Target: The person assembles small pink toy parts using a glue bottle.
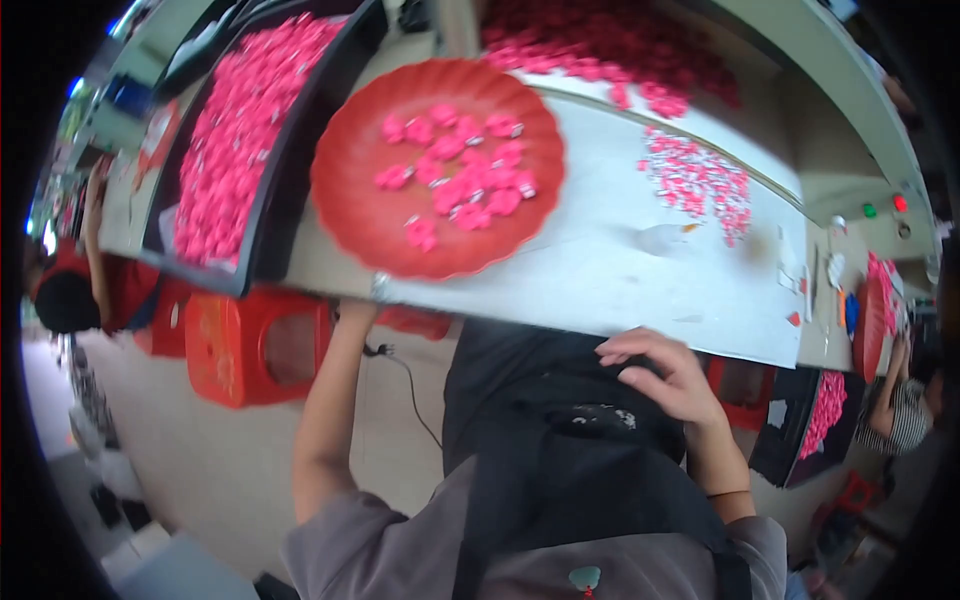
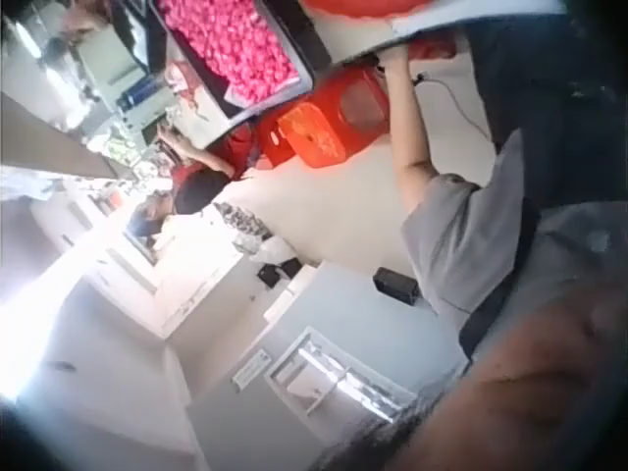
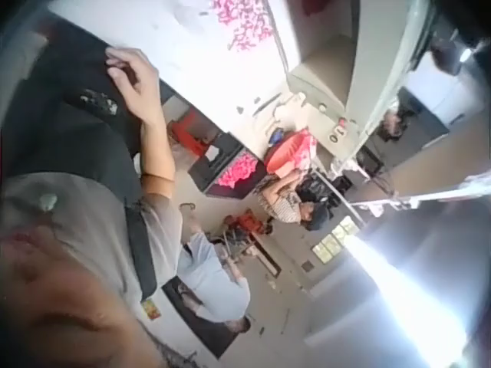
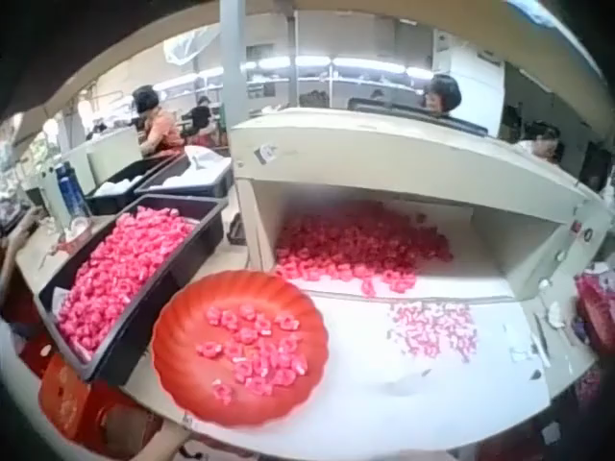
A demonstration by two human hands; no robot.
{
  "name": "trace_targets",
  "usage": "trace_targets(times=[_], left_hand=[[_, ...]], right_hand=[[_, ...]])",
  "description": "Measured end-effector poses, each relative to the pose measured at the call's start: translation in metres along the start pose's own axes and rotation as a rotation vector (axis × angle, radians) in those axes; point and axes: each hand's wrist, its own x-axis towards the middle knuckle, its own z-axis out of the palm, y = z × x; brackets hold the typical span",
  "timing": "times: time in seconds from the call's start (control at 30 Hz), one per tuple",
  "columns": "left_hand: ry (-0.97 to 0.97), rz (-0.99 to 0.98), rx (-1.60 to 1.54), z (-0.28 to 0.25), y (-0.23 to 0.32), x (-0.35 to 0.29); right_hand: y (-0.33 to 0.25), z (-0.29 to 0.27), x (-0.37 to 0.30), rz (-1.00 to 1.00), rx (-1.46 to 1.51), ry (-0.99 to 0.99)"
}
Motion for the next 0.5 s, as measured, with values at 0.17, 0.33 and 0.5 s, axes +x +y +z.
trace_targets(times=[0.17,0.33,0.5], left_hand=[[-0.343,0.687,-0.393,-0.103,0.11,-0.157],[0.03,1.16,-0.539,-0.213,0.184,-0.192],[0.46,1.078,-0.42,-0.28,0.291,-0.11]], right_hand=[[0.021,-0.062,-0.018,0.024,0.136,0.754],[0.041,-0.06,0.025,-0.123,-0.296,0.751],[0.065,-0.057,0.032,-0.101,-0.423,0.787]])
